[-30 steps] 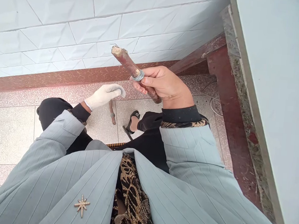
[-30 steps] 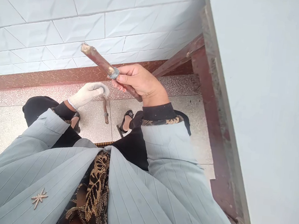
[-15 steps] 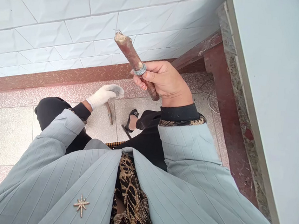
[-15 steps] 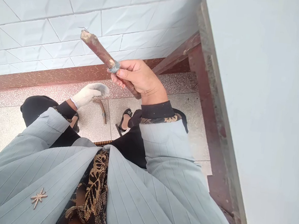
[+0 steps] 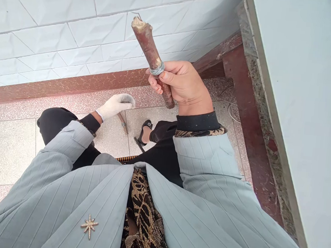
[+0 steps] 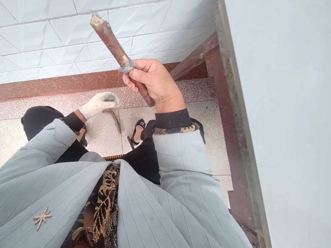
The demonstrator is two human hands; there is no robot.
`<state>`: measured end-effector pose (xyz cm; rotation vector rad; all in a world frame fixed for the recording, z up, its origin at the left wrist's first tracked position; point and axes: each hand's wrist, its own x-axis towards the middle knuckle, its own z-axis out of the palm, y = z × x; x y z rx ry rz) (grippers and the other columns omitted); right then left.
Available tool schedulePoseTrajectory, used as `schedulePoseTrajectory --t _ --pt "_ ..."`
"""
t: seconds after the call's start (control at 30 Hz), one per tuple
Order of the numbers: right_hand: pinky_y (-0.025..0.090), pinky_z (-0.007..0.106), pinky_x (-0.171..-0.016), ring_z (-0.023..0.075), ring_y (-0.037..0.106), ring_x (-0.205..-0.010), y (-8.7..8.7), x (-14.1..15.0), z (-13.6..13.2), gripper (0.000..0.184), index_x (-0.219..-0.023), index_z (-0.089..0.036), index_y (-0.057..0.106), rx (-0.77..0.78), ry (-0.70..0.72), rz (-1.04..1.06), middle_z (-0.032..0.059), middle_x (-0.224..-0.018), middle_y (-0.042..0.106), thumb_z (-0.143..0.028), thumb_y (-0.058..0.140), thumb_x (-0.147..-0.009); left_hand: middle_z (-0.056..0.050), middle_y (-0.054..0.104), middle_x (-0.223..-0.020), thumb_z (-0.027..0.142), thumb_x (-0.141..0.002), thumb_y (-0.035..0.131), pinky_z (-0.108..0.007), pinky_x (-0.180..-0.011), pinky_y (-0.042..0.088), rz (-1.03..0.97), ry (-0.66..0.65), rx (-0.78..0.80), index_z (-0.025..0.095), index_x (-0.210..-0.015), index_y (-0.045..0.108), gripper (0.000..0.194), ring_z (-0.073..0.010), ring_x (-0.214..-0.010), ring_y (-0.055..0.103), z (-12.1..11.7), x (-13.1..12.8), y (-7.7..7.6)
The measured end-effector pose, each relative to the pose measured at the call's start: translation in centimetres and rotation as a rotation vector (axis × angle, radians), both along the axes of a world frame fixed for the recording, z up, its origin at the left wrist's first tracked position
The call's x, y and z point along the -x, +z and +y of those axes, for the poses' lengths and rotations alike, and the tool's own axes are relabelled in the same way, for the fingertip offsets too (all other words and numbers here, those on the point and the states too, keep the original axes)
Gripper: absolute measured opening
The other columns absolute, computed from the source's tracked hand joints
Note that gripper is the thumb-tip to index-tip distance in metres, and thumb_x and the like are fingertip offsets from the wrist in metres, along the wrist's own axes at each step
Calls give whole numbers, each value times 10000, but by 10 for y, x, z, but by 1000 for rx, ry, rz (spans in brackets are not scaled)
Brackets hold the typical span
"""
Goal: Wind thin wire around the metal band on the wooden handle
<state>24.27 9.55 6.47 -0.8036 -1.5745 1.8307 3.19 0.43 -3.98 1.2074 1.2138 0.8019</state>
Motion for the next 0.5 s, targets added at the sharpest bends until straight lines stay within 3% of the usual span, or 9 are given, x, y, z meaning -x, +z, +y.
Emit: schedulePoseTrajectory --t 0.23,0.5 --pt "400 264 -529 152 534 -636 4 2 3 320 -811 -200 654 53 -57 -26 25 -685 558 -418 845 -946 -78 812 -1076 316 -954 633 -383 -1013 545 304 -69 -163 170 -1035 751 204 -213 -1030 731 -3 1 9" --pt "418 292 -543 149 497 -651 -10 0 12 343 -838 -215 664 22 -81 -4 51 -800 634 -478 864 -928 -97 780 -1059 319 -1096 448 -371 -951 517 651 -199 -274 172 -1113 730 319 -241 -994 717 -3 0 9"
